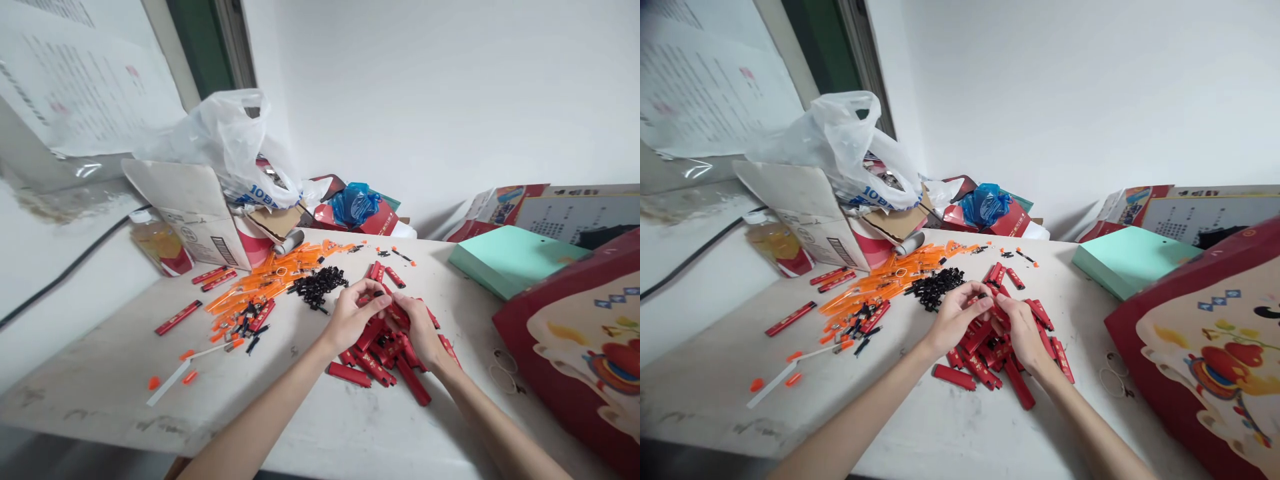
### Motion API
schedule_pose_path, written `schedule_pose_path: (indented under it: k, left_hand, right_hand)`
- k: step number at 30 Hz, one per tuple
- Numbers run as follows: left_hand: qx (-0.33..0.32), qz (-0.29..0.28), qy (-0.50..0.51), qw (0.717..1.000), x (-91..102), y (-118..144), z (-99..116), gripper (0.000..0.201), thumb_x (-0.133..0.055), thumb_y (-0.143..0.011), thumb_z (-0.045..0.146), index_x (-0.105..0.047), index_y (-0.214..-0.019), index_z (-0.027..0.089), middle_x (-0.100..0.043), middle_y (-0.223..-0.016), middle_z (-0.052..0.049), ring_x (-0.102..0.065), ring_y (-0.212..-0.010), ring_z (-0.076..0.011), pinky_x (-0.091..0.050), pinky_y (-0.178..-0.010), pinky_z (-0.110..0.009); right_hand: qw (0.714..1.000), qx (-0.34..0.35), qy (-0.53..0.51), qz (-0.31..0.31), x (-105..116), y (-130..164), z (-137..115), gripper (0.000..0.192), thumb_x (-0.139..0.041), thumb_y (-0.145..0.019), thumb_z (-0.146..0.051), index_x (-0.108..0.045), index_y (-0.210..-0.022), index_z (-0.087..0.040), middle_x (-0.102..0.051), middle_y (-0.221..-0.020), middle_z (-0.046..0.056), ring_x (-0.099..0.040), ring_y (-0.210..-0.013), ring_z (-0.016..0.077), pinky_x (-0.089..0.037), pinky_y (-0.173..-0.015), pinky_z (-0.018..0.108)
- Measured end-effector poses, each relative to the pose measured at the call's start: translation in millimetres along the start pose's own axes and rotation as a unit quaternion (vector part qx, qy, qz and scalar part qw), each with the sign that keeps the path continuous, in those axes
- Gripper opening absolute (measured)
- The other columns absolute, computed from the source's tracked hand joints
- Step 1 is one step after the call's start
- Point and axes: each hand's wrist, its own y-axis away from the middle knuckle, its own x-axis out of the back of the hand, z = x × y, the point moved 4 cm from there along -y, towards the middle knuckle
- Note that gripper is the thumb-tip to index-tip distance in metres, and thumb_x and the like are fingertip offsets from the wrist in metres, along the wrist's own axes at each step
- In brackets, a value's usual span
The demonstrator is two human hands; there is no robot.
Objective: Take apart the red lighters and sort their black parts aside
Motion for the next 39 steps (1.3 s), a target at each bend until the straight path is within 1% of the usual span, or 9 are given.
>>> schedule_pose_path:
  k: [4, 8, 14, 17, 22, 25, 28, 33, 39]
  left_hand:
    - [0.015, 0.111, 0.012, 0.994, 12.2, -3.4, -2.7, 0.038, -0.085, -0.073, 0.047, -0.065, -0.084, 0.016, -0.061, -0.074, 0.002, -0.053, -0.063, -0.0096, -0.043, -0.06, -0.022]
    - [0.033, 0.15, 0.046, 0.987, 16.3, -3.6, -4.9, 0.039, -0.085, -0.073, 0.048, -0.067, -0.084, 0.015, -0.057, -0.068, 0.004, -0.045, -0.055, -0.0067, -0.035, -0.052, -0.02]
    - [0.023, 0.048, 0.127, 0.991, 0.4, 2.5, -2.3, 0.038, -0.068, -0.09, 0.05, -0.074, -0.104, 0.015, -0.066, -0.083, -0.004, -0.058, -0.073, -0.014, -0.048, -0.067, -0.024]
    - [0.018, 0.028, 0.143, 0.989, -3.8, 4.8, -1.5, 0.035, -0.064, -0.093, 0.048, -0.072, -0.107, 0.017, -0.068, -0.091, -0.006, -0.061, -0.077, -0.0155, -0.051, -0.07, -0.026]
    - [-0.01, 0.065, 0.099, 0.993, 0.4, 2.6, 1.7, 0.028, -0.065, -0.095, 0.045, -0.064, -0.091, 0.018, -0.059, -0.082, 0.0, -0.053, -0.07, -0.0095, -0.046, -0.067, -0.019]
    - [0.018, 0.061, 0.095, 0.993, 2.3, -0.5, -0.1, 0.034, -0.058, -0.097, 0.049, -0.057, -0.087, 0.017, -0.044, -0.066, 0.005, -0.037, -0.056, -0.0066, -0.034, -0.053, -0.017]
    - [0.063, 0.043, 0.086, 0.993, 3.0, -2.5, -5.8, 0.041, -0.058, -0.094, 0.056, -0.054, -0.084, 0.017, -0.034, -0.061, 0.008, -0.024, -0.05, -0.0063, -0.02, -0.046, -0.019]
    - [0.077, 0.04, -0.01, 0.996, 6.5, -3.8, -15.6, 0.047, -0.06, -0.089, 0.061, -0.052, -0.076, 0.017, -0.034, -0.065, 0.006, -0.031, -0.055, -0.0074, -0.025, -0.05, -0.021]
    - [0.041, 0.025, -0.234, 0.971, 9.7, -2.9, -13.0, 0.051, -0.043, -0.097, 0.058, -0.052, -0.067, 0.017, -0.049, -0.061, 0.001, -0.046, -0.061, -0.0139, -0.034, -0.058, -0.027]
  right_hand:
    - [0.998, 0.045, 0.034, 0.019, 1.8, -0.4, -5.8, 0.044, -0.05, -0.099, -0.055, -0.049, -0.071, -0.022, -0.044, -0.066, -0.002, -0.039, -0.062, 0.0158, -0.034, -0.059, 0.029]
    - [0.994, 0.071, 0.082, -0.001, -4.7, 1.7, -8.2, 0.035, -0.049, -0.102, -0.05, -0.056, -0.083, -0.021, -0.048, -0.071, -0.003, -0.041, -0.064, 0.0149, -0.035, -0.061, 0.027]
    - [0.998, 0.051, -0.025, -0.014, -11.6, 4.0, -8.3, 0.037, -0.046, -0.103, -0.049, -0.052, -0.081, -0.021, -0.045, -0.075, -0.001, -0.04, -0.066, 0.0143, -0.037, -0.06, 0.026]
    - [0.995, 0.023, -0.088, -0.037, -12.9, 3.3, -7.6, 0.039, -0.045, -0.103, -0.051, -0.051, -0.079, -0.021, -0.047, -0.077, 0.0, -0.041, -0.066, 0.0137, -0.037, -0.057, 0.025]
    - [0.998, 0.064, 0.021, -0.006, -8.1, 2.2, -8.2, 0.035, -0.05, -0.103, -0.047, -0.055, -0.081, -0.02, -0.049, -0.071, -0.002, -0.043, -0.062, 0.0134, -0.038, -0.058, 0.026]
    - [0.991, 0.109, 0.067, 0.049, -2.8, 2.3, -11.1, 0.022, -0.053, -0.102, -0.042, -0.062, -0.103, -0.021, -0.064, -0.091, 0.003, -0.059, -0.076, 0.0174, -0.047, -0.07, 0.029]
    - [0.979, 0.151, 0.118, 0.072, 0.9, 2.2, -15.4, 0.022, -0.055, -0.101, -0.037, -0.061, -0.118, -0.023, -0.067, -0.107, 0.006, -0.063, -0.082, 0.019, -0.051, -0.076, 0.032]
    - [0.952, 0.218, 0.213, 0.042, 3.0, 1.6, -18.6, 0.035, -0.053, -0.101, -0.028, -0.058, -0.136, -0.025, -0.065, -0.116, 0.009, -0.064, -0.088, 0.0204, -0.053, -0.084, 0.037]
    - [0.935, 0.249, 0.254, -0.006, 8.2, 0.2, -13.1, 0.037, -0.051, -0.099, -0.02, -0.059, -0.135, -0.024, -0.066, -0.12, 0.011, -0.066, -0.104, 0.0239, -0.053, -0.09, 0.038]
